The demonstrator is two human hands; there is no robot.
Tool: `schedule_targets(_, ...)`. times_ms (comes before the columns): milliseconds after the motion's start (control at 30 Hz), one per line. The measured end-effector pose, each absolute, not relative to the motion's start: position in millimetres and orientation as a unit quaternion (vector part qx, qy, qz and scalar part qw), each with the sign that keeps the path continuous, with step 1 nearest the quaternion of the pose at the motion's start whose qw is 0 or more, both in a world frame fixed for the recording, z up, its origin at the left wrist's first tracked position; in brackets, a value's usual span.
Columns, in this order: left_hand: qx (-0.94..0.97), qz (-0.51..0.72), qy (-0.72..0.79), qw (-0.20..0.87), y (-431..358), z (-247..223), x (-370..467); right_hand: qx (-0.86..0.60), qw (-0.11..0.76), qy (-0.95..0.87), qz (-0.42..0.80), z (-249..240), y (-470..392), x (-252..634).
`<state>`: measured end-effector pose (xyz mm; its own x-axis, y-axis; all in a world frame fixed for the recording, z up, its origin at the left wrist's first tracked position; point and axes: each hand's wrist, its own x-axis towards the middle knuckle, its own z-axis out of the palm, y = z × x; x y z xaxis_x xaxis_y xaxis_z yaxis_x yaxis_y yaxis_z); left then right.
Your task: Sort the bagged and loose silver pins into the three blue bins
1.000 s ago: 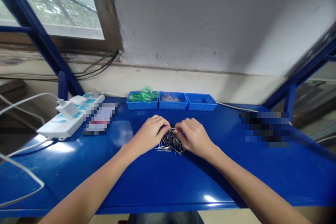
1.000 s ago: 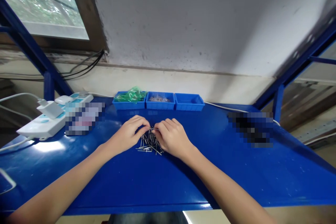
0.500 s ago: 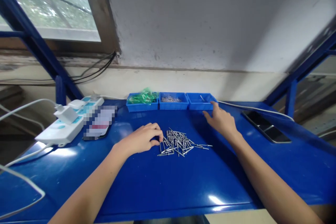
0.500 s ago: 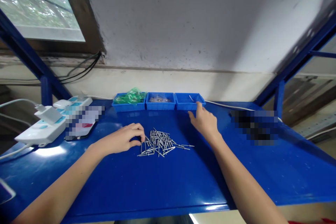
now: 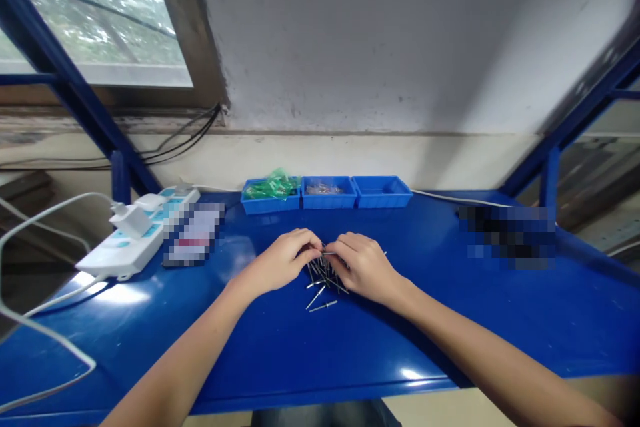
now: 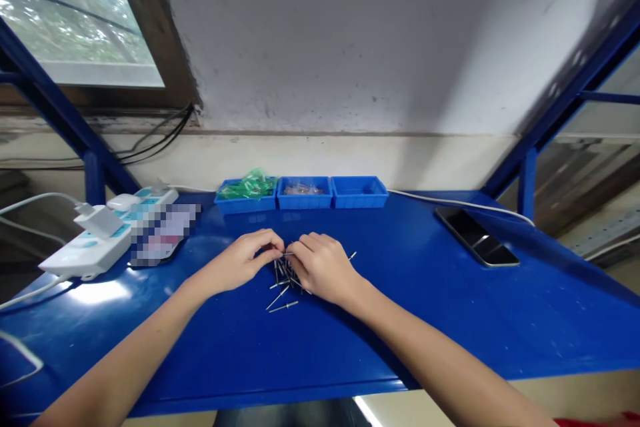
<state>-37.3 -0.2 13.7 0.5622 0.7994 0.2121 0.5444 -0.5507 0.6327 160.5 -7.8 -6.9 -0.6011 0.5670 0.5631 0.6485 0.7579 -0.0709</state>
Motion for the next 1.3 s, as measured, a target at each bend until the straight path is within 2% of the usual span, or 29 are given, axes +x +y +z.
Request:
schedule_targets(333,0.855,0.226,0.418,0.207,0.4,7.8,-35.4,-0.318,0.287,-0.896,-0.116,-1.6,-9.0,165.7)
schedule_targets(567,0.83,0.271,0.396,0.285,-1.1,11.5,-34.3,-0.334,0.295,-0.888,-0.112,-0.5,-8.0,169.3)
schedule_targets(800,0.805,0.305,0.434,0.266,1.5,12.7,-36.3,-0.33,0.308,-0.886,-0.107,-0.4,-9.6,167.9)
schedule_targets(867,0.794,0.321,0.449,0.253,4.6,12.2,-41.7,-0.323,0.342,-0.875,-0.116,6.5,-8.2,175.0)
schedule_targets(933,0.815,0.296,0.441,0.23,8.3,11.6,-50.4,-0.31,0.416,-0.842,-0.145,17.2,-2.5,190.0)
schedule_targets(1000,0.858,0.22,0.417,0.204,11.5,10.3,-59.8,-0.328,0.5,-0.776,-0.202,27.9,10.0,210.9)
schedule_targets(1067,0.886,0.133,0.399,0.194,13.6,8.1,-66.5,-0.418,0.532,-0.688,-0.264,33.3,28.3,233.0)
schedule_targets(1133,0.891,0.079,0.4,0.2,14.4,5.5,-68.5,-0.564,0.446,-0.647,-0.254,29.3,47.4,250.4)
schedule_targets(1200,0.889,0.06,0.407,0.201,13.9,3.5,-66.6,-0.664,0.28,-0.672,-0.169,16.8,60.0,259.3)
schedule_targets(1267,0.89,0.055,0.407,0.197,12.4,2.7,-63.2,-0.686,0.168,-0.7,-0.103,1.9,62.1,258.0)
schedule_targets(1300,0.892,0.052,0.405,0.196,11.3,2.9,-61.7,-0.675,0.151,-0.717,-0.083,-4.0,59.4,253.7)
